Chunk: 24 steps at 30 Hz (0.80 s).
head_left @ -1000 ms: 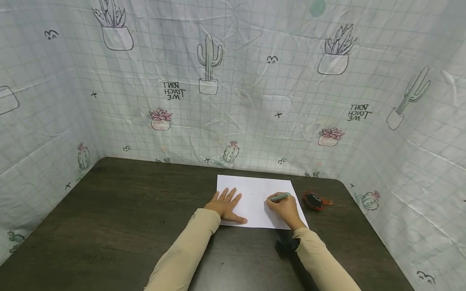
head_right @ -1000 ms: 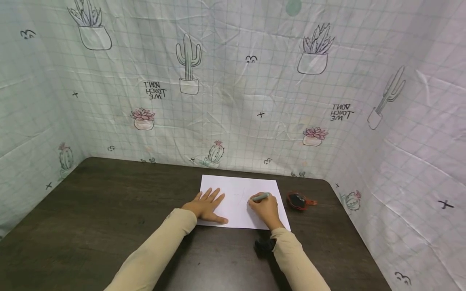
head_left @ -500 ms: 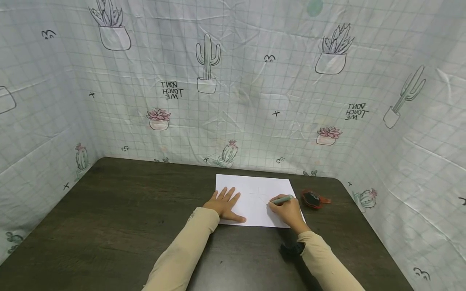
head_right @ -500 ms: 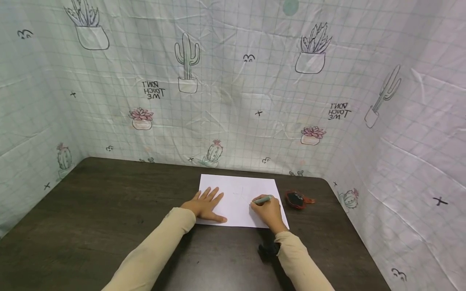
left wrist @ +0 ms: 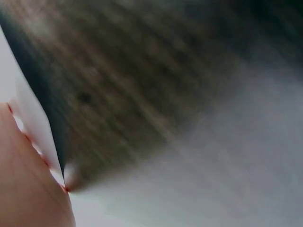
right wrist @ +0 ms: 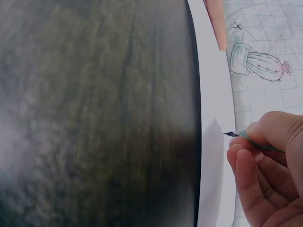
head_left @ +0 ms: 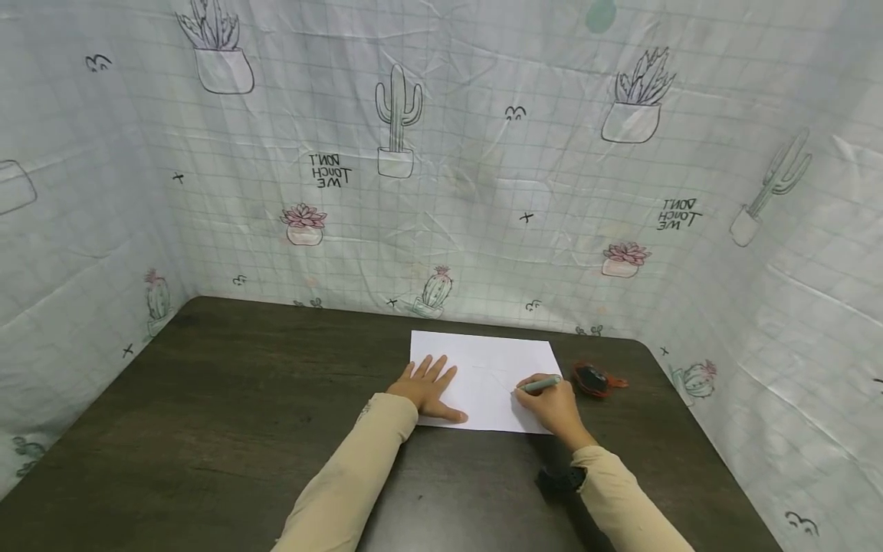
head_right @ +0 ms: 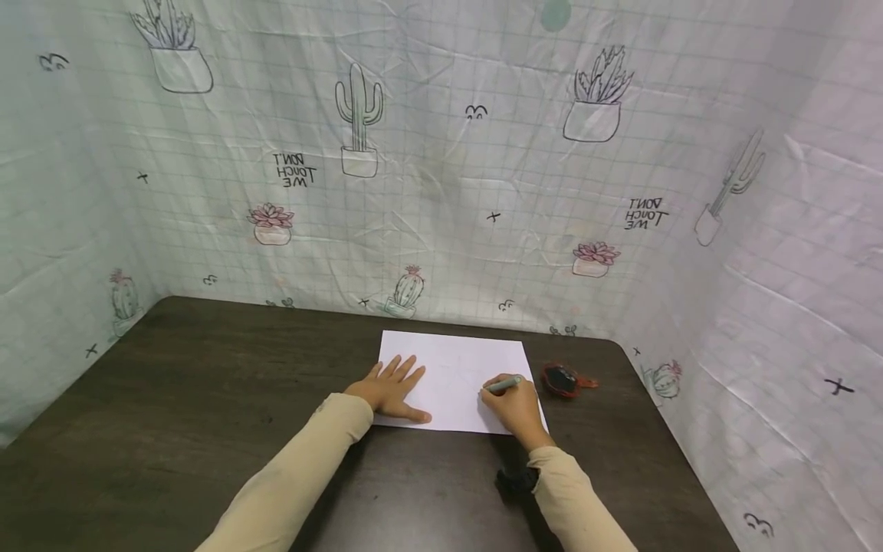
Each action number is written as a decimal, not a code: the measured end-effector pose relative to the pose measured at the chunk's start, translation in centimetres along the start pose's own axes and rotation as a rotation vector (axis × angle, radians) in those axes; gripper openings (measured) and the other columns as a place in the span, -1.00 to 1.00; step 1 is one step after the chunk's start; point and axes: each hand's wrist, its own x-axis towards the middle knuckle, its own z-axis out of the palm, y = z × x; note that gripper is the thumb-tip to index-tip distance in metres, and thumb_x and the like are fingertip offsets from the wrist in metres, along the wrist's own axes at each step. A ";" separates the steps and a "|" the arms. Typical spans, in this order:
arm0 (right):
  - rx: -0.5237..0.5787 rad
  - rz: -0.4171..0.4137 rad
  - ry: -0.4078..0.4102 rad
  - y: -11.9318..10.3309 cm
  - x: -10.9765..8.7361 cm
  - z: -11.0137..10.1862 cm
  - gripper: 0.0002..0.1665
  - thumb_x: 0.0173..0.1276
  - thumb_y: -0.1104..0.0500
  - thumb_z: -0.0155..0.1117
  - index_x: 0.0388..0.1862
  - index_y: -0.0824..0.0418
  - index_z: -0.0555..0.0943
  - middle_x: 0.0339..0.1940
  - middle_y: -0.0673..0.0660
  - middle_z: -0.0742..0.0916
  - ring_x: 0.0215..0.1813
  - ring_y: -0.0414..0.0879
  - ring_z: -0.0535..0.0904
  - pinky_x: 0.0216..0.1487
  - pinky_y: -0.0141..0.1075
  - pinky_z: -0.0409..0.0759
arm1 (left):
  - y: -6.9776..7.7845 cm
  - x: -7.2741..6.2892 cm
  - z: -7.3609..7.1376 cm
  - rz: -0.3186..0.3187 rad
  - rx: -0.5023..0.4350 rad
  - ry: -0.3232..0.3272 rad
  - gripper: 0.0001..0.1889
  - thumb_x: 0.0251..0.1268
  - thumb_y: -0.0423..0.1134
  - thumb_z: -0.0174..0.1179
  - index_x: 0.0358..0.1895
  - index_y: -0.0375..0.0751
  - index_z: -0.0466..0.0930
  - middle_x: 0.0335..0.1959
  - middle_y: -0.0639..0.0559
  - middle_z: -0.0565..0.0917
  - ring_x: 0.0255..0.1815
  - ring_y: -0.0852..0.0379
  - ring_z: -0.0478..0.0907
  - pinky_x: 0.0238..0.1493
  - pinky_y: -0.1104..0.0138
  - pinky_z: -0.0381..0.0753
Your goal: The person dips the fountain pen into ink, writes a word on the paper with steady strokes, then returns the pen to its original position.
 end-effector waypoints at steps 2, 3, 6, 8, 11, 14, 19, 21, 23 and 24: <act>-0.003 0.008 0.000 0.0 -0.1 -0.1 -0.95 0.09 0.22 0.42 -0.44 0.19 0.74 -0.55 0.02 0.74 -0.51 -0.18 0.50 -0.49 -0.33 0.41 | 0.2 0.0 0.0 0.004 0.004 -0.010 0.13 -0.05 0.60 0.01 0.56 0.15 -0.19 0.58 0.10 -0.28 0.57 -0.01 -0.40 0.49 -0.02 -0.35; -0.002 0.008 -0.001 0.0 -0.2 -0.2 -0.95 0.09 0.23 0.42 -0.44 0.19 0.74 -0.55 0.02 0.74 -0.51 -0.18 0.50 -0.50 -0.33 0.41 | 0.2 0.1 0.0 0.002 0.010 -0.018 0.13 -0.04 0.59 0.00 0.56 0.15 -0.21 0.58 0.11 -0.30 0.57 0.00 -0.42 0.49 -0.02 -0.36; 0.007 0.002 0.001 0.0 -0.1 -0.4 -0.96 0.09 0.25 0.42 -0.44 0.19 0.74 -0.55 0.04 0.74 -0.51 -0.18 0.51 -0.50 -0.33 0.42 | 0.4 0.1 -0.3 -0.004 0.007 -0.010 0.11 -0.02 0.57 0.02 0.56 0.15 -0.19 0.58 0.11 -0.28 0.57 0.00 -0.40 0.49 -0.02 -0.35; 0.014 -0.002 0.001 -0.1 0.0 -0.4 -0.96 0.08 0.26 0.42 -0.44 0.19 0.74 -0.55 0.04 0.74 -0.51 -0.17 0.51 -0.49 -0.33 0.43 | 0.5 0.0 -0.5 -0.006 0.004 -0.004 0.11 -0.01 0.55 0.04 0.56 0.14 -0.17 0.58 0.10 -0.27 0.57 -0.01 -0.39 0.49 -0.02 -0.35; 0.014 0.001 -0.004 -0.2 0.0 -0.4 -0.96 0.09 0.26 0.42 -0.44 0.19 0.74 -0.54 0.04 0.74 -0.50 -0.17 0.52 -0.48 -0.33 0.43 | 0.4 0.0 -0.6 -0.003 -0.005 -0.008 0.10 -0.01 0.54 0.06 0.56 0.13 -0.17 0.58 0.10 -0.27 0.57 -0.01 -0.39 0.49 -0.03 -0.36; -0.003 -0.001 -0.010 -0.4 0.1 -0.5 -0.97 0.09 0.26 0.42 -0.44 0.19 0.74 -0.54 0.04 0.74 -0.50 -0.18 0.52 -0.48 -0.34 0.43 | 0.3 0.0 -0.5 0.002 -0.001 -0.012 0.11 0.00 0.54 0.05 0.56 0.12 -0.17 0.58 0.08 -0.27 0.57 -0.02 -0.40 0.49 -0.03 -0.36; -0.033 -0.016 -0.008 -0.7 0.4 -0.6 -0.93 0.11 0.23 0.39 -0.45 0.22 0.73 -0.53 0.04 0.74 -0.52 -0.20 0.47 -0.50 -0.34 0.40 | 0.1 0.1 -0.3 0.006 -0.002 -0.007 0.13 -0.03 0.58 0.02 0.56 0.14 -0.19 0.58 0.09 -0.29 0.57 -0.02 -0.41 0.49 -0.03 -0.37; -0.032 -0.009 -0.006 -0.7 0.6 -0.5 -0.93 0.12 0.22 0.39 -0.43 0.22 0.73 -0.54 0.03 0.74 -0.54 -0.21 0.47 -0.51 -0.35 0.41 | 0.1 0.0 -0.3 0.003 0.008 -0.019 0.13 -0.03 0.59 0.00 0.56 0.15 -0.22 0.57 0.11 -0.31 0.56 -0.02 -0.42 0.49 -0.03 -0.37; -0.016 0.007 -0.007 -0.8 0.8 -0.6 -0.93 0.15 0.21 0.39 -0.40 0.20 0.73 -0.55 0.03 0.74 -0.54 -0.23 0.51 -0.51 -0.36 0.43 | 0.3 -0.3 -0.5 0.002 0.005 -0.024 0.11 -0.01 0.57 0.01 0.56 0.14 -0.20 0.58 0.09 -0.29 0.57 -0.02 -0.40 0.49 -0.02 -0.35; -0.004 0.017 -0.007 -0.8 0.9 -0.6 -0.93 0.17 0.21 0.39 -0.38 0.19 0.73 -0.55 0.03 0.74 -0.54 -0.23 0.54 -0.51 -0.36 0.45 | 0.5 -0.6 -0.7 0.000 0.004 -0.031 0.10 0.01 0.56 0.02 0.56 0.13 -0.19 0.58 0.09 -0.28 0.57 -0.01 -0.40 0.49 -0.02 -0.35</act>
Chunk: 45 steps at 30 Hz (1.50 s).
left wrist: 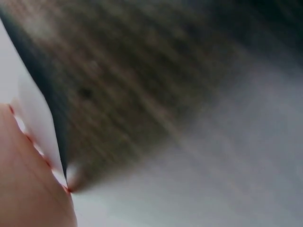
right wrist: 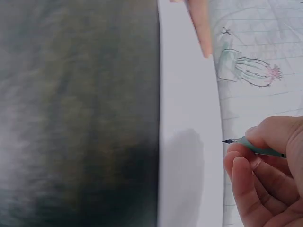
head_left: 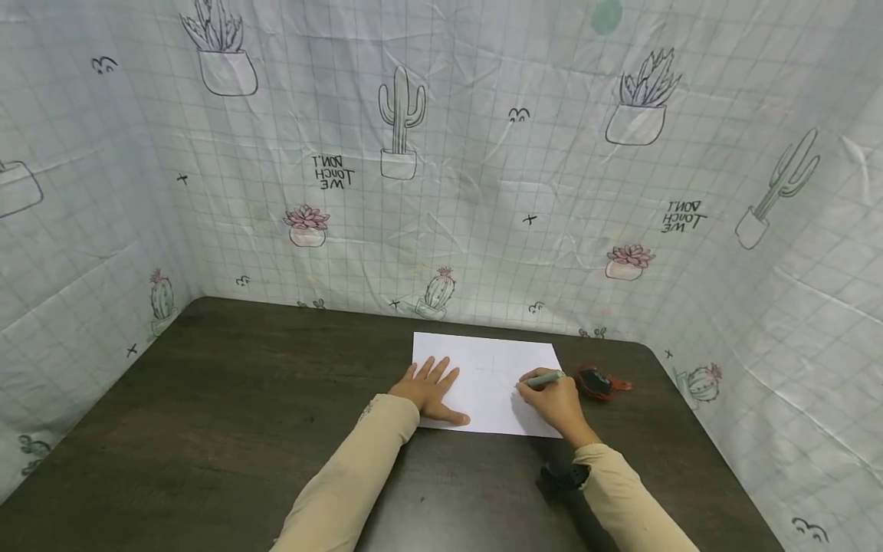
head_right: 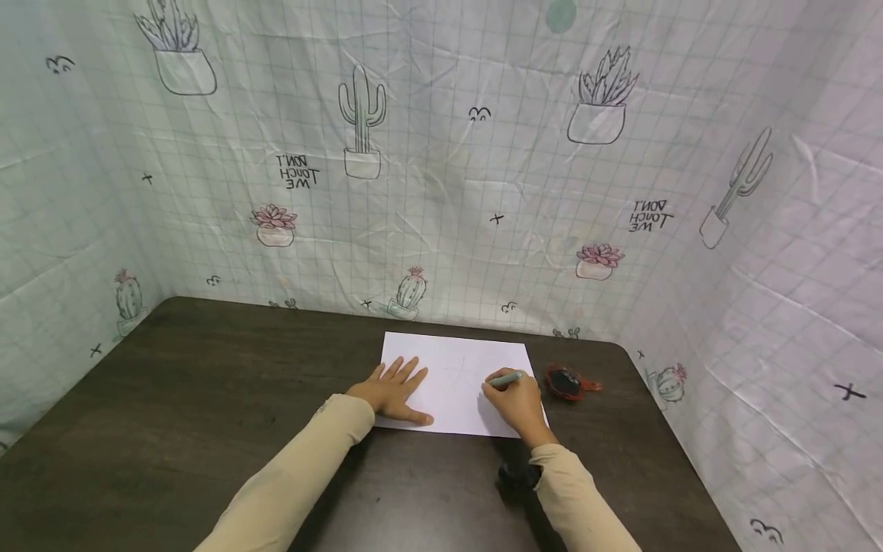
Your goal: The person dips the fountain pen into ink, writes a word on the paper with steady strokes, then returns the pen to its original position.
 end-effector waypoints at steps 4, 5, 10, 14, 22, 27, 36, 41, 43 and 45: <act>0.045 0.024 0.003 -0.1 0.4 -0.7 -0.89 0.22 0.18 0.37 -0.31 0.20 0.72 -0.54 0.06 0.75 -0.50 -0.21 0.65 -0.47 -0.34 0.52 | 1.2 -1.5 -1.1 -0.004 -0.009 -0.026 0.06 0.08 0.47 0.06 0.56 0.06 -0.15 0.58 0.04 -0.23 0.57 -0.03 -0.36 0.50 0.00 -0.31; 0.050 0.024 0.007 -0.1 0.5 -1.0 -0.88 0.23 0.17 0.37 -0.30 0.20 0.72 -0.53 0.07 0.75 -0.50 -0.20 0.66 -0.47 -0.33 0.53 | 1.5 -1.9 -1.4 -0.005 -0.012 -0.034 0.04 0.10 0.45 0.07 0.56 0.05 -0.15 0.58 0.03 -0.23 0.57 -0.03 -0.35 0.50 0.00 -0.30; 0.075 0.008 0.041 0.3 0.9 -2.7 -0.84 0.26 0.17 0.36 -0.25 0.24 0.70 -0.45 0.14 0.77 -0.46 -0.17 0.68 -0.45 -0.35 0.58 | 1.9 -2.5 -1.8 -0.004 -0.023 -0.027 0.04 0.11 0.44 0.08 0.56 0.02 -0.12 0.58 0.00 -0.20 0.57 -0.06 -0.31 0.50 0.00 -0.27; 0.107 0.021 0.071 0.9 0.8 -4.1 -0.81 0.28 0.17 0.34 -0.21 0.27 0.68 -0.39 0.19 0.77 -0.43 -0.13 0.70 -0.44 -0.38 0.61 | 0.9 -1.2 -0.7 -0.002 0.007 -0.017 0.07 0.06 0.52 0.01 0.56 0.09 -0.19 0.58 0.06 -0.26 0.57 -0.02 -0.37 0.50 0.00 -0.33; 0.040 0.091 0.142 3.2 -0.1 -7.0 -0.77 0.32 0.11 0.30 -0.20 0.27 0.68 -0.44 0.20 0.76 -0.45 -0.09 0.69 -0.51 -0.38 0.57 | -0.1 0.0 0.5 0.002 -0.025 0.009 0.11 -0.02 0.56 0.05 0.56 0.14 -0.17 0.58 0.09 -0.27 0.57 -0.02 -0.40 0.49 -0.03 -0.36; 0.035 0.100 0.176 5.1 -0.9 -8.4 -0.75 0.35 0.11 0.28 -0.17 0.29 0.65 -0.42 0.22 0.76 -0.43 -0.05 0.71 -0.51 -0.39 0.59 | 0.0 -0.2 0.3 0.006 -0.015 0.010 0.13 -0.03 0.58 0.01 0.56 0.12 -0.18 0.58 0.07 -0.27 0.57 -0.04 -0.40 0.49 -0.04 -0.34; 0.125 0.039 0.212 8.1 -2.3 -9.7 -0.79 0.37 0.28 0.21 -0.13 0.41 0.62 -0.40 0.35 0.74 -0.50 -0.13 0.70 -0.52 -0.40 0.62 | -0.1 -0.2 0.4 0.018 -0.010 0.021 0.12 -0.02 0.58 0.00 0.56 0.12 -0.16 0.58 0.07 -0.24 0.57 -0.03 -0.38 0.49 -0.04 -0.32; -0.006 -0.014 0.253 9.3 -2.8 -10.0 -0.79 0.34 0.27 0.24 -0.10 0.37 0.65 -0.44 0.29 0.75 -0.54 -0.24 0.65 -0.58 -0.47 0.52 | -0.1 -0.2 0.2 0.017 -0.005 0.013 0.12 -0.02 0.59 -0.01 0.56 0.11 -0.17 0.58 0.05 -0.25 0.57 -0.03 -0.38 0.49 -0.04 -0.34; -0.082 -0.039 0.282 9.7 -2.9 -10.2 -0.73 0.30 0.27 0.30 -0.06 0.37 0.66 -0.43 0.30 0.76 -0.50 -0.17 0.67 -0.57 -0.46 0.49 | -0.2 -0.1 0.3 0.019 0.003 0.016 0.12 -0.02 0.59 -0.02 0.56 0.11 -0.18 0.58 0.05 -0.25 0.57 -0.03 -0.38 0.49 -0.04 -0.33; -0.103 -0.013 0.282 10.1 -2.9 -10.4 -0.63 0.29 0.24 0.33 0.05 0.36 0.63 -0.36 0.32 0.76 -0.47 -0.27 0.64 -0.56 -0.47 0.48 | -0.2 0.0 0.3 0.021 0.001 0.016 0.12 -0.02 0.59 -0.01 0.56 0.11 -0.17 0.58 0.05 -0.25 0.57 -0.03 -0.37 0.49 -0.04 -0.33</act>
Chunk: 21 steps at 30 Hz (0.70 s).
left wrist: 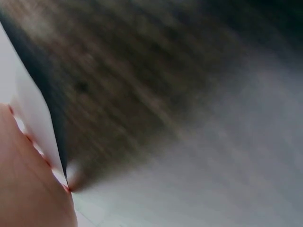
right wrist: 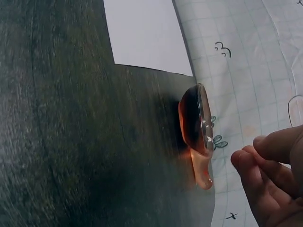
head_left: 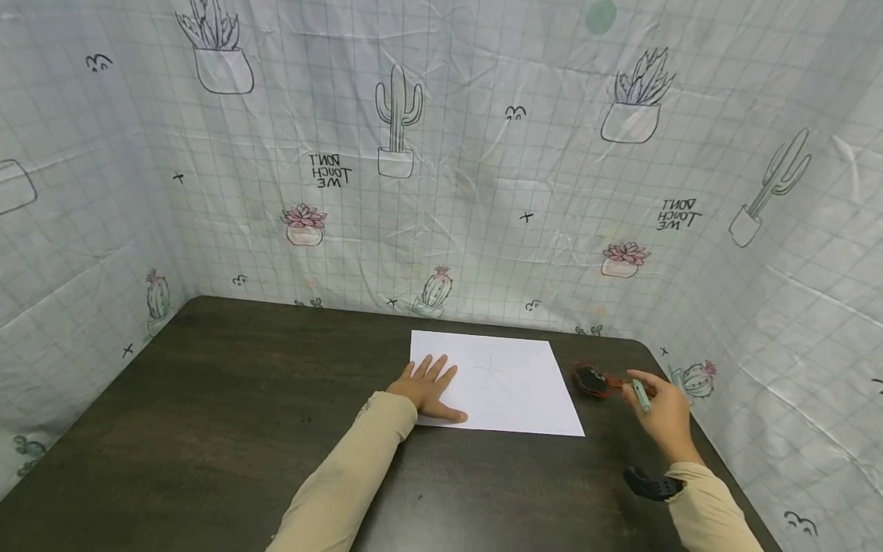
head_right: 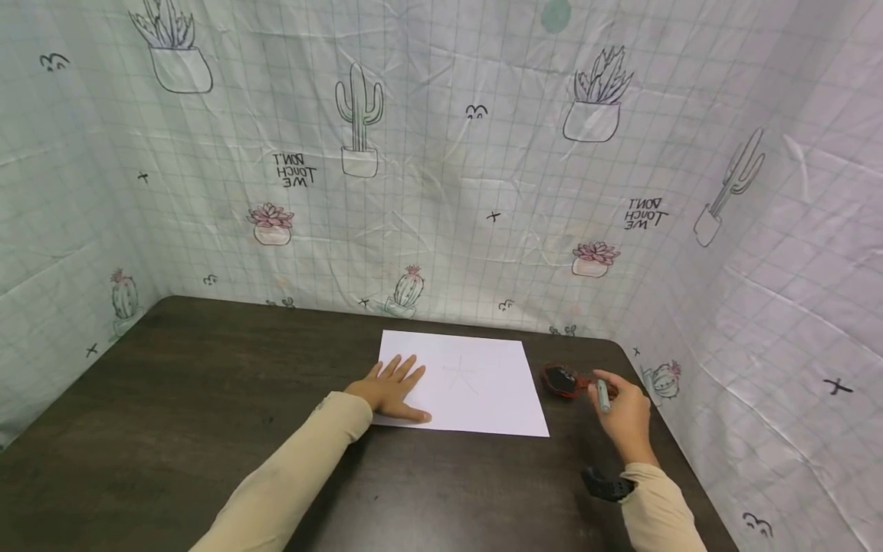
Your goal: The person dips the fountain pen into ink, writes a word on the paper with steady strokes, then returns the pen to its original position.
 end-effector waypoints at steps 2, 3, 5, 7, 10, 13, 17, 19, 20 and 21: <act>0.043 0.064 -0.037 0.3 0.1 0.0 -0.53 0.31 0.22 0.32 0.17 0.37 0.56 -0.21 0.36 0.75 -0.40 -0.42 0.61 -0.50 -0.50 0.52 | 0.0 0.1 0.0 0.003 -0.005 0.000 0.12 -0.02 0.58 0.00 0.56 0.11 -0.18 0.58 0.06 -0.25 0.57 -0.03 -0.38 0.49 -0.05 -0.34; 0.092 0.108 -0.060 0.5 0.1 -0.1 -0.49 0.34 0.20 0.29 0.24 0.36 0.51 -0.13 0.36 0.73 -0.33 -0.47 0.60 -0.44 -0.52 0.55 | -0.1 0.1 0.1 0.005 -0.006 0.005 0.13 -0.02 0.58 0.00 0.56 0.10 -0.17 0.58 0.05 -0.24 0.57 -0.03 -0.37 0.49 -0.05 -0.33; 0.236 0.200 -0.109 0.6 0.2 -0.1 -0.42 0.42 0.19 0.19 0.36 0.36 0.38 -0.03 0.26 0.73 -0.28 -0.58 0.56 -0.35 -0.54 0.59 | -0.1 0.1 0.1 0.005 -0.006 0.003 0.13 -0.03 0.59 0.00 0.56 0.10 -0.18 0.58 0.05 -0.25 0.57 -0.03 -0.38 0.48 -0.05 -0.34; 0.410 0.245 -0.138 0.6 0.2 -0.3 -0.41 0.48 0.23 0.06 0.43 0.37 0.26 -0.02 0.10 0.73 -0.20 -0.53 0.62 -0.25 -0.53 0.60 | 0.0 0.0 -0.1 0.002 0.001 0.001 0.13 -0.03 0.60 -0.01 0.56 0.11 -0.18 0.58 0.05 -0.25 0.57 -0.03 -0.38 0.49 -0.05 -0.33; 0.714 0.282 -0.161 0.4 0.2 -0.5 -0.41 0.54 0.27 -0.09 0.48 0.37 0.14 -0.08 -0.14 0.71 -0.13 -0.36 0.68 -0.17 -0.50 0.61 | 0.1 0.0 -0.2 -0.002 0.003 -0.006 0.12 -0.01 0.59 -0.02 0.56 0.12 -0.21 0.58 0.06 -0.27 0.57 -0.02 -0.39 0.49 -0.05 -0.34; 1.003 0.321 -0.173 0.2 0.3 -0.7 -0.39 0.55 0.27 -0.10 0.51 0.34 0.08 -0.12 -0.15 0.73 -0.11 -0.24 0.71 -0.13 -0.47 0.62 | 0.1 0.0 -0.1 -0.003 -0.003 -0.012 0.11 0.01 0.57 0.00 0.56 0.13 -0.21 0.58 0.08 -0.28 0.57 -0.01 -0.40 0.49 -0.05 -0.35; 1.161 0.346 -0.186 0.1 0.4 -0.9 -0.28 0.50 0.26 0.02 0.52 0.35 0.00 -0.13 -0.09 0.75 -0.12 -0.17 0.72 -0.12 -0.43 0.63 | -0.1 0.3 0.1 -0.005 -0.013 -0.003 0.11 -0.01 0.56 0.02 0.56 0.14 -0.19 0.58 0.09 -0.29 0.57 -0.03 -0.40 0.48 -0.06 -0.33; 1.162 0.354 -0.192 0.1 0.4 -0.8 -0.22 0.48 0.26 0.07 0.53 0.37 -0.06 -0.13 -0.11 0.75 -0.12 -0.18 0.72 -0.12 -0.43 0.63 | -0.3 0.5 0.3 -0.006 -0.006 0.002 0.12 -0.03 0.58 0.02 0.56 0.16 -0.20 0.58 0.10 -0.30 0.56 -0.03 -0.42 0.48 -0.06 -0.34; 1.151 0.357 -0.195 0.1 0.4 -0.8 -0.19 0.47 0.27 0.08 0.53 0.38 -0.08 -0.12 -0.14 0.74 -0.12 -0.20 0.72 -0.12 -0.45 0.63 | -0.3 0.6 0.4 -0.006 -0.003 0.006 0.12 -0.04 0.59 0.01 0.56 0.16 -0.21 0.58 0.11 -0.31 0.57 -0.03 -0.42 0.49 -0.05 -0.34; 1.139 0.364 -0.197 0.0 0.4 -0.8 -0.18 0.46 0.27 0.10 0.53 0.37 -0.07 -0.12 -0.15 0.74 -0.13 -0.22 0.72 -0.12 -0.46 0.62 | -0.4 0.8 0.5 -0.007 0.002 0.007 0.13 -0.04 0.59 0.01 0.56 0.17 -0.21 0.57 0.12 -0.32 0.56 -0.03 -0.42 0.49 -0.05 -0.34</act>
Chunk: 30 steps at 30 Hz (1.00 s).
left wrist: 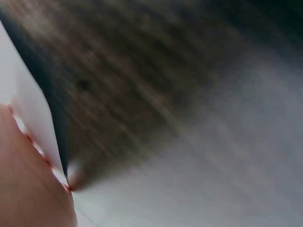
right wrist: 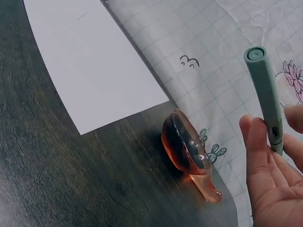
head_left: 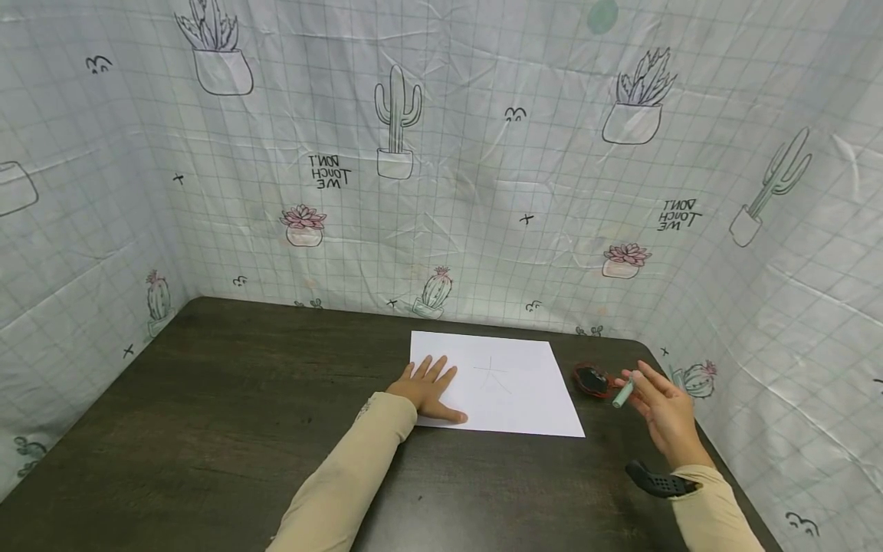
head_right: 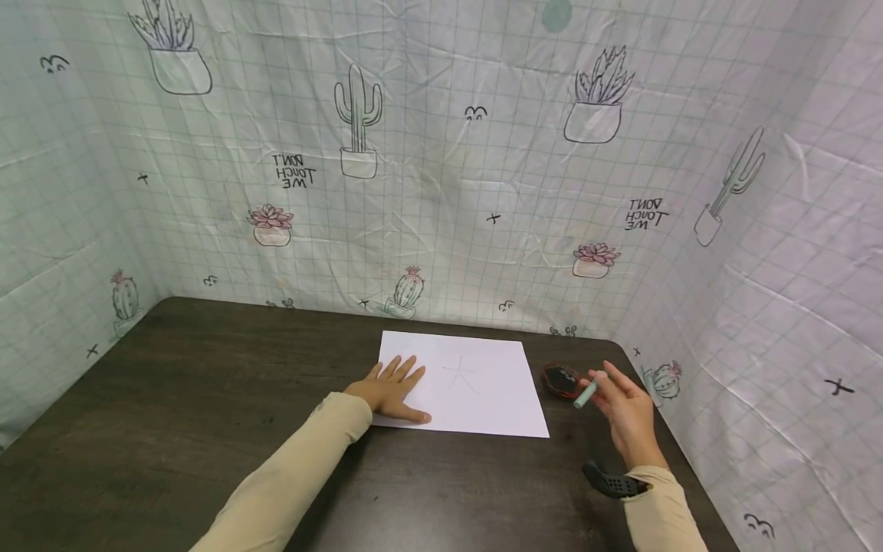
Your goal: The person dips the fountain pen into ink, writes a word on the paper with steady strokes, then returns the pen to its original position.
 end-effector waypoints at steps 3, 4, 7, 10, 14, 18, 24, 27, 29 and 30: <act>-0.033 0.019 0.006 0.1 0.0 0.0 -0.19 0.44 0.29 0.11 0.54 0.31 -0.02 -0.11 -0.18 0.74 -0.14 -0.27 0.71 -0.13 -0.49 0.61 | -0.2 0.2 0.2 0.002 0.005 0.009 0.13 -0.05 0.60 0.00 0.56 0.19 -0.21 0.58 0.13 -0.31 0.57 -0.01 -0.41 0.49 -0.05 -0.34; -0.040 0.024 0.007 0.1 0.0 0.0 -0.21 0.44 0.29 0.12 0.54 0.27 0.02 -0.11 -0.18 0.74 -0.14 -0.28 0.71 -0.13 -0.50 0.60 | -0.2 0.2 0.2 0.003 0.004 0.012 0.13 -0.05 0.60 0.00 0.56 0.18 -0.21 0.58 0.13 -0.30 0.57 -0.01 -0.41 0.49 -0.05 -0.34; -0.035 0.039 0.003 0.1 0.0 0.1 -0.24 0.43 0.31 0.13 0.54 0.15 0.10 -0.13 -0.16 0.75 -0.15 -0.26 0.72 -0.15 -0.50 0.60 | -0.2 0.1 0.2 0.007 0.002 0.014 0.13 -0.05 0.62 -0.02 0.56 0.17 -0.21 0.58 0.12 -0.30 0.57 -0.01 -0.41 0.48 -0.05 -0.35; -0.030 0.043 -0.019 0.1 0.0 0.2 -0.14 0.42 0.34 0.13 0.57 0.03 -0.01 -0.15 -0.15 0.76 -0.16 -0.22 0.73 -0.14 -0.50 0.61 | -0.1 -0.1 0.1 0.006 -0.001 0.015 0.14 -0.06 0.62 -0.02 0.56 0.18 -0.21 0.58 0.12 -0.30 0.57 -0.01 -0.41 0.48 -0.06 -0.35; -0.058 0.049 -0.056 0.0 0.2 0.2 0.08 0.43 0.35 0.11 0.57 -0.10 -0.38 -0.13 -0.16 0.74 -0.16 -0.21 0.72 -0.12 -0.50 0.60 | 0.0 -0.1 0.1 0.000 0.005 0.014 0.14 -0.07 0.63 -0.02 0.56 0.19 -0.21 0.58 0.12 -0.31 0.57 -0.01 -0.41 0.49 -0.05 -0.34; -0.110 0.087 -0.050 0.1 0.5 -0.1 0.11 0.44 0.27 0.13 0.53 0.14 -0.50 -0.11 -0.17 0.73 -0.12 -0.24 0.71 -0.11 -0.54 0.57 | -0.1 0.0 0.2 -0.001 0.012 0.010 0.14 -0.06 0.62 -0.02 0.56 0.18 -0.22 0.58 0.12 -0.31 0.57 -0.02 -0.41 0.48 -0.06 -0.34; -0.241 0.116 -0.014 0.8 0.7 -1.0 -0.27 0.46 0.15 0.14 0.46 0.38 0.11 -0.14 -0.24 0.73 -0.10 -0.35 0.67 -0.13 -0.58 0.55 | -0.2 0.1 0.2 -0.001 0.008 -0.004 0.13 -0.04 0.61 -0.03 0.56 0.17 -0.24 0.58 0.12 -0.33 0.56 -0.02 -0.43 0.49 -0.05 -0.36; -0.397 0.127 0.041 0.9 0.8 -1.1 -0.34 0.48 0.09 0.10 0.43 0.36 0.20 -0.21 -0.29 0.70 -0.16 -0.42 0.64 -0.17 -0.59 0.54 | 0.1 -0.3 -0.3 -0.001 0.004 -0.018 0.12 -0.01 0.59 -0.03 0.56 0.17 -0.24 0.58 0.12 -0.33 0.56 -0.01 -0.44 0.49 -0.04 -0.36; -0.557 0.136 0.086 0.9 0.9 -1.1 -0.27 0.50 0.05 0.06 0.46 0.44 0.14 -0.22 -0.22 0.69 -0.20 -0.47 0.59 -0.21 -0.58 0.53 | 0.4 -0.8 -0.8 0.001 -0.003 -0.019 0.11 -0.01 0.58 -0.01 0.56 0.15 -0.22 0.58 0.09 -0.30 0.57 -0.01 -0.42 0.49 -0.03 -0.36; -0.644 0.133 0.110 1.0 1.0 -1.1 -0.28 0.50 0.04 0.05 0.44 0.45 0.18 -0.20 -0.15 0.70 -0.24 -0.49 0.56 -0.24 -0.57 0.53 | 0.5 -0.9 -0.9 0.003 -0.008 -0.021 0.11 0.00 0.58 -0.01 0.56 0.15 -0.22 0.58 0.07 -0.30 0.57 -0.02 -0.42 0.49 -0.04 -0.35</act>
